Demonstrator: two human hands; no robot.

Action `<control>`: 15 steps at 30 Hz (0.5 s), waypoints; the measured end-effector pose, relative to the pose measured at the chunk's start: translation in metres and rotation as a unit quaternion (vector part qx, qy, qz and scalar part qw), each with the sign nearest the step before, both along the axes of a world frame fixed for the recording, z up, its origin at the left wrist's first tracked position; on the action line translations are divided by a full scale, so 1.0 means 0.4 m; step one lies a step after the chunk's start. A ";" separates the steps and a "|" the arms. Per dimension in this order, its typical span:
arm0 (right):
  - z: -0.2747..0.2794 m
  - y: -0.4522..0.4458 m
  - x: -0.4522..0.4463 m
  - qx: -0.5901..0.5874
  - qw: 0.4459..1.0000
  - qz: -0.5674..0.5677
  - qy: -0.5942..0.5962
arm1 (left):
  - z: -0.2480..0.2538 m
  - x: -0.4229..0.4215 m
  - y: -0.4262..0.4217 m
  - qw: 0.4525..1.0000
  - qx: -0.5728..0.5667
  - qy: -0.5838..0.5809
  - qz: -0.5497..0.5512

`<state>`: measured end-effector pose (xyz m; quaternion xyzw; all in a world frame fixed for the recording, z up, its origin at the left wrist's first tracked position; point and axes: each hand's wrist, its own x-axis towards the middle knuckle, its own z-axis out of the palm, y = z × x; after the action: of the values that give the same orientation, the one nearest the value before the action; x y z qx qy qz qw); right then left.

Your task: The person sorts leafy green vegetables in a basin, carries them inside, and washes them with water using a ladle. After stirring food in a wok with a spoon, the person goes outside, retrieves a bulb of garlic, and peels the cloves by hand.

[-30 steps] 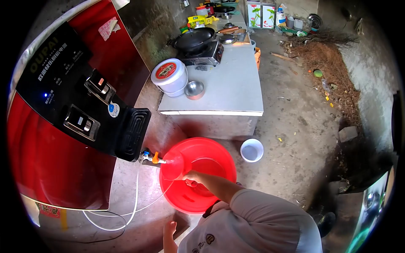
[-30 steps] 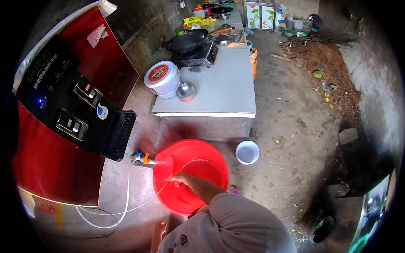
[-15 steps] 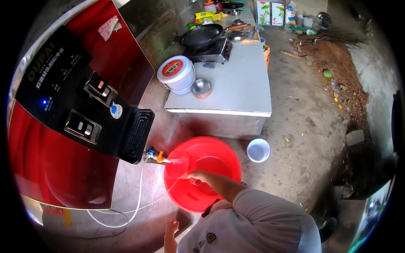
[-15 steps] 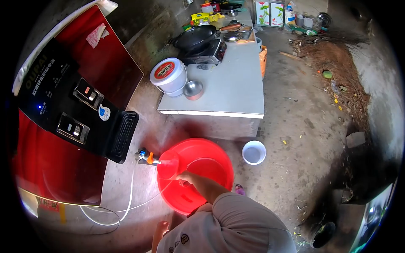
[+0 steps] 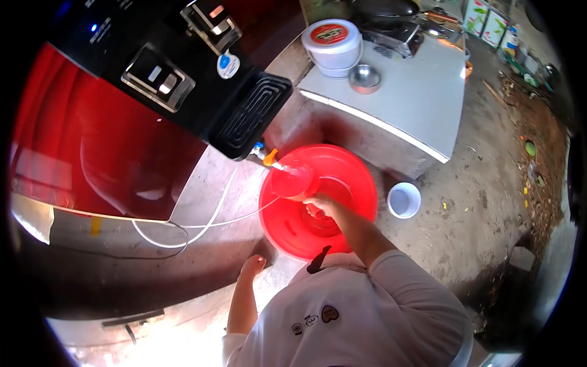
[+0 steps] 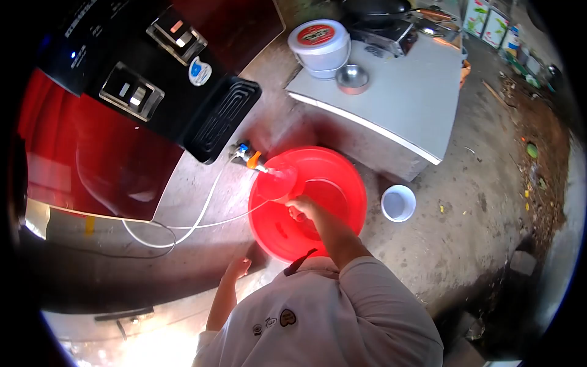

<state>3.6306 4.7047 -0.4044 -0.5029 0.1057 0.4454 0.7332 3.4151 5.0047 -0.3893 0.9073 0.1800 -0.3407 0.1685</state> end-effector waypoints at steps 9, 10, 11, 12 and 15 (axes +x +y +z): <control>0.023 -0.018 0.003 -0.023 1.000 0.014 0.007 | 0.078 0.013 -0.104 0.999 0.010 0.019 0.048; 0.020 -0.019 0.003 -0.024 1.000 0.015 0.006 | 0.081 0.012 -0.111 0.998 0.002 0.010 0.061; 0.018 -0.022 0.003 -0.024 1.000 0.017 0.008 | 0.083 0.015 -0.117 0.998 0.002 0.011 0.063; 0.015 -0.025 0.003 -0.029 0.999 0.014 0.011 | 0.084 0.022 -0.123 0.998 0.001 0.031 0.061; -0.005 -0.035 0.000 -0.025 1.000 0.017 0.005 | 0.061 0.017 -0.125 0.998 -0.003 0.038 0.056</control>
<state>3.6307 4.6908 -0.4063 -0.5203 0.1117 0.4575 0.7124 3.4220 4.9546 -0.3649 0.8815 0.2357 -0.3659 0.1833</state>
